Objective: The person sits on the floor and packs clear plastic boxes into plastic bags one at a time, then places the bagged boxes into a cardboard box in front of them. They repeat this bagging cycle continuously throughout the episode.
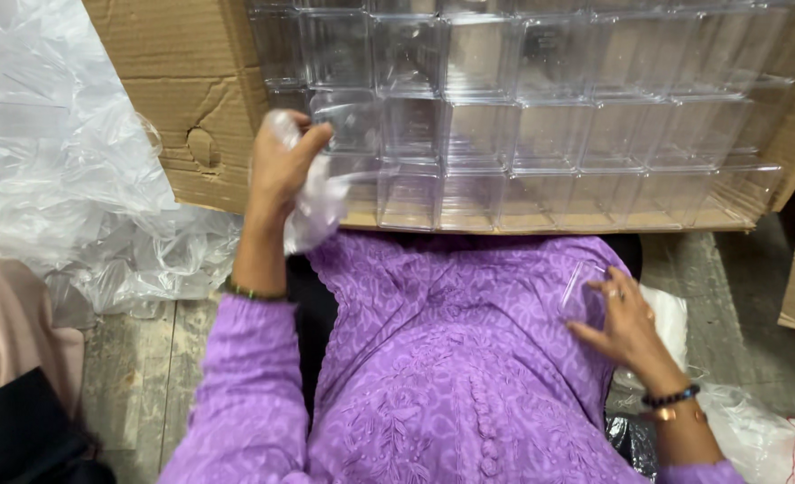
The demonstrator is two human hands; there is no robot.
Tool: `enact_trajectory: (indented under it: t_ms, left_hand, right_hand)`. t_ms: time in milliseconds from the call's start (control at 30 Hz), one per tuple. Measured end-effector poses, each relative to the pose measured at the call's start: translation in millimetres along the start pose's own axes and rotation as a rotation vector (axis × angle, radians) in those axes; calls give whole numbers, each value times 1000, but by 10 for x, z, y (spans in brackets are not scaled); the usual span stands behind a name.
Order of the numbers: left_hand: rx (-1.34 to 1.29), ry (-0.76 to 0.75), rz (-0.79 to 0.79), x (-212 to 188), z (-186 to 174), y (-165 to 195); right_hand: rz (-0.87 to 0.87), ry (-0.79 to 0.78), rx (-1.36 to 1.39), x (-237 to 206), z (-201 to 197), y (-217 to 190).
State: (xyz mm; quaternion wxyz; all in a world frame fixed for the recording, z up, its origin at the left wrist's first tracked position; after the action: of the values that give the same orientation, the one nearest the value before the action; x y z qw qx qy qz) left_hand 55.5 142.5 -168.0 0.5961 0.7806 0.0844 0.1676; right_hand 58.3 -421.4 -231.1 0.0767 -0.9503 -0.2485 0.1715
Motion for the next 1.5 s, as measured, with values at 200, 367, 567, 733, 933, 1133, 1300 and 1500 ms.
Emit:
enact_trajectory:
  t_ms: [200,367,567,733,933,1133,1300,1500]
  left_hand:
    - [-920,-245,-472,-1166,523,-351]
    - [-847,-195,-239,-1634,1121,-63]
    - [-1115,-524,43,-1634,1153,475]
    - [-953,-321,50,-1509,1088,581]
    - [-807,-327,105,-1470,1101,706]
    - [-643,-332,144,-1522,1085,775]
    - [-617,-433,213,-1541,1085,811]
    - [-459,-479,113,-1551,1090,734]
  right_hand:
    - [-147,168,523,176,-694,-844]
    - [-596,252,758,354,-736,-2017]
    - [-737,189,933,330,-803,-2408]
    - [-811,74,1198,352,-783,-2349]
    - [-832,44,1228,421,-670,-2310]
    - [-846,-45,1383,429,-636,-2308]
    - [-932,-17,1400,413,-605,-2242]
    - [-873,-50,1356,430,-538,-2276]
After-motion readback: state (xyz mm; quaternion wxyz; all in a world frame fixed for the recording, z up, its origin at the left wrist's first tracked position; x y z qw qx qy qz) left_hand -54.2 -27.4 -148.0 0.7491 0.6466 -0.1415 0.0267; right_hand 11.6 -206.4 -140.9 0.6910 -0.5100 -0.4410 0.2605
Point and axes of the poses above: each hand's wrist, its own x-axis towards the middle knuckle, its own z-axis out of the palm, y = z × x, the point moved 3 cm from there along x, towards the middle knuckle, and after that the axes turned 13 degrees about -y, right-handed, at the moved point
